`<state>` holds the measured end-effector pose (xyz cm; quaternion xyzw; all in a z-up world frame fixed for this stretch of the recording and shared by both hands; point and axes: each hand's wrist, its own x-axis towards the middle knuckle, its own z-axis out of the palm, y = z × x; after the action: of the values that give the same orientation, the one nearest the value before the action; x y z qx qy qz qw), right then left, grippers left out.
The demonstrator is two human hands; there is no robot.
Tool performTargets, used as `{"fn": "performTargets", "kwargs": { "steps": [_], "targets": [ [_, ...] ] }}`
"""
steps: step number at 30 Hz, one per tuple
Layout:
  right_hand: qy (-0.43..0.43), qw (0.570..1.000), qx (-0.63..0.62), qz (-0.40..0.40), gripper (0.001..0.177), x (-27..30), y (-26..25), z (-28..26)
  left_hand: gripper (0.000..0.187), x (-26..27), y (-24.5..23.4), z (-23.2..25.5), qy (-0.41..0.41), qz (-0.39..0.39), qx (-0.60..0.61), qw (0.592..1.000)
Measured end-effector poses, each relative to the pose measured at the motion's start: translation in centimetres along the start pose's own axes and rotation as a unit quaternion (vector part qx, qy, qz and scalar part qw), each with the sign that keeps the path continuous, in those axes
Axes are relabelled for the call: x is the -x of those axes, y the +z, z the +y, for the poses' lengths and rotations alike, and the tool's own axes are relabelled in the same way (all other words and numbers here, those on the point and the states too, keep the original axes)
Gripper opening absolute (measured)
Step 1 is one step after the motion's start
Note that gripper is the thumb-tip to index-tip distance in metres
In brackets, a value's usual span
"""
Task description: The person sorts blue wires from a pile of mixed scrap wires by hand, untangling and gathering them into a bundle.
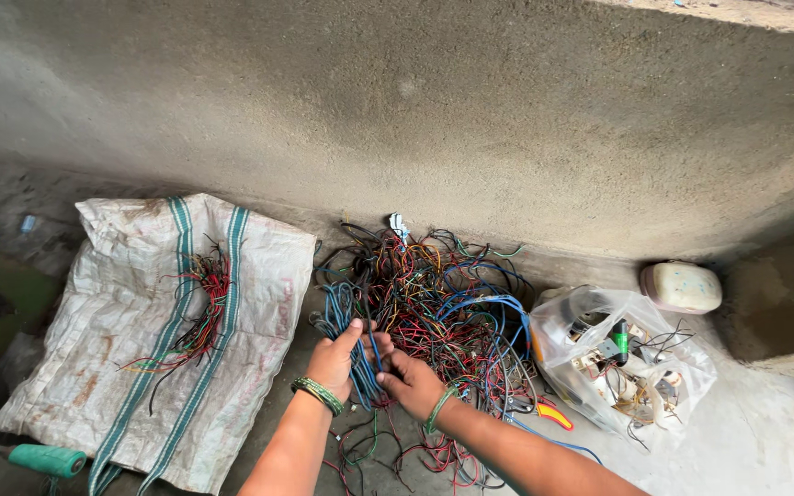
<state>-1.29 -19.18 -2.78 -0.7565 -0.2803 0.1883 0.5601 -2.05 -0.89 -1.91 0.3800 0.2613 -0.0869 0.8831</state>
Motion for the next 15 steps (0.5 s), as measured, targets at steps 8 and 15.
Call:
{"fn": "performTargets", "kwargs": {
  "steps": [8, 15],
  "targets": [
    [0.095, 0.967, 0.225, -0.069, 0.027, -0.9, -0.7, 2.2, 0.040, -0.9, -0.7, 4.8, 0.118, -0.009, 0.066, 0.991],
    [0.020, 0.953, 0.288, 0.091, 0.023, -9.4, -0.7, 0.0, 0.030, -0.1, -2.9, 7.5, 0.115, 0.016, -0.074, 0.990]
  ]
}}
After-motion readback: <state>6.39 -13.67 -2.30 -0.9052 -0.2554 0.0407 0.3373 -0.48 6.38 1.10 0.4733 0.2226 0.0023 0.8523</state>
